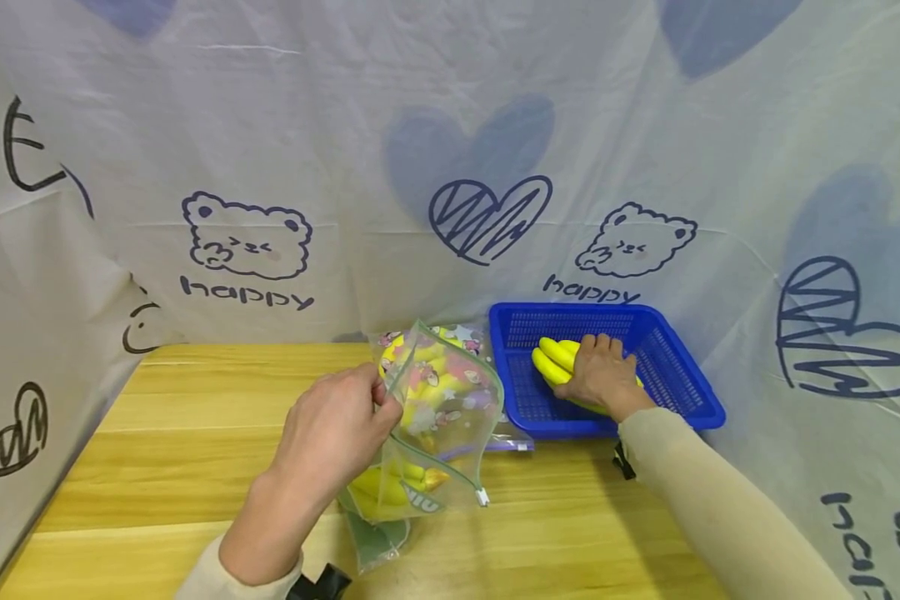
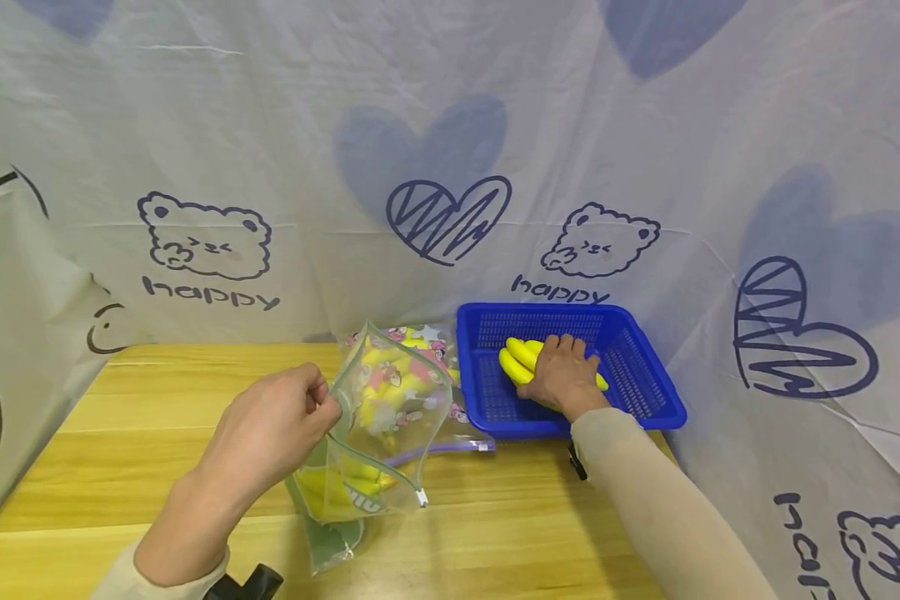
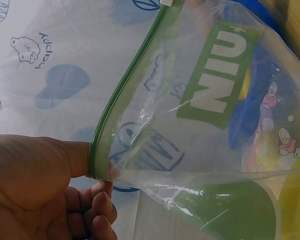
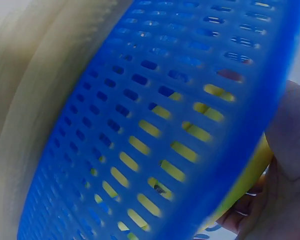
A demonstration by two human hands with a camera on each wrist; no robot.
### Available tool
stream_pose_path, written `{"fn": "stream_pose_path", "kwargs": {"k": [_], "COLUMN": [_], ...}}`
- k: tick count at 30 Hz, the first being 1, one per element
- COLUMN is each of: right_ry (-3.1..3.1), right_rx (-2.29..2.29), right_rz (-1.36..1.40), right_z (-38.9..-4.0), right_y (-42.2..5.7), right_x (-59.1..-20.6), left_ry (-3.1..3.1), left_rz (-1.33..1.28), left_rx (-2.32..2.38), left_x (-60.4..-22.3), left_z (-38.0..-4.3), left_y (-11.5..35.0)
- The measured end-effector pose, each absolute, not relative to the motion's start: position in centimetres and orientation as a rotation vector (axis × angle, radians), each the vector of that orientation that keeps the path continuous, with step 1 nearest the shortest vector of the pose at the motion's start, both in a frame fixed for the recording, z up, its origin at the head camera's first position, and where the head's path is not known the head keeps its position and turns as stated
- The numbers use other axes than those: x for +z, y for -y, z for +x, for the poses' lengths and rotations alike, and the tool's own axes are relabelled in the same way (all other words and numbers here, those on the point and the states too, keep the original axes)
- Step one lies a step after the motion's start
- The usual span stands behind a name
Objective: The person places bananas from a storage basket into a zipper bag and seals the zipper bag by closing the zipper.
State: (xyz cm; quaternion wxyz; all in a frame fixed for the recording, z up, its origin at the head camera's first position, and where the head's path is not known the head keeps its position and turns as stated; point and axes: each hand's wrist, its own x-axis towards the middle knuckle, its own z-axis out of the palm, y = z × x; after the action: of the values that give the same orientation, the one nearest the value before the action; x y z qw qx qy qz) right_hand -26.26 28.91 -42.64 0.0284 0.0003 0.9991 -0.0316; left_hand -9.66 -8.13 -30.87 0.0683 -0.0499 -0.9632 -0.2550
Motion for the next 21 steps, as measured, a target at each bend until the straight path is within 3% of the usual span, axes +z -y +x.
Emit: {"fn": "stream_pose_path", "kwargs": {"k": [12,21], "right_ry": [-3.152,-3.176], "right_rx": [-0.108,-0.104], "right_rz": [-0.082,-0.16], "right_z": [-24.6,-21.2], "right_y": [-28.2,-26.2], "right_x": [-38.1,-33.6], "left_ry": [2.906,2.896], "left_rz": [-0.126,-0.131], "left_rx": [-0.783,-0.786], "left_x": [-30.7,-30.7], "left_z": [-9.8,-9.6], "left_y": [8.3,8.1]}}
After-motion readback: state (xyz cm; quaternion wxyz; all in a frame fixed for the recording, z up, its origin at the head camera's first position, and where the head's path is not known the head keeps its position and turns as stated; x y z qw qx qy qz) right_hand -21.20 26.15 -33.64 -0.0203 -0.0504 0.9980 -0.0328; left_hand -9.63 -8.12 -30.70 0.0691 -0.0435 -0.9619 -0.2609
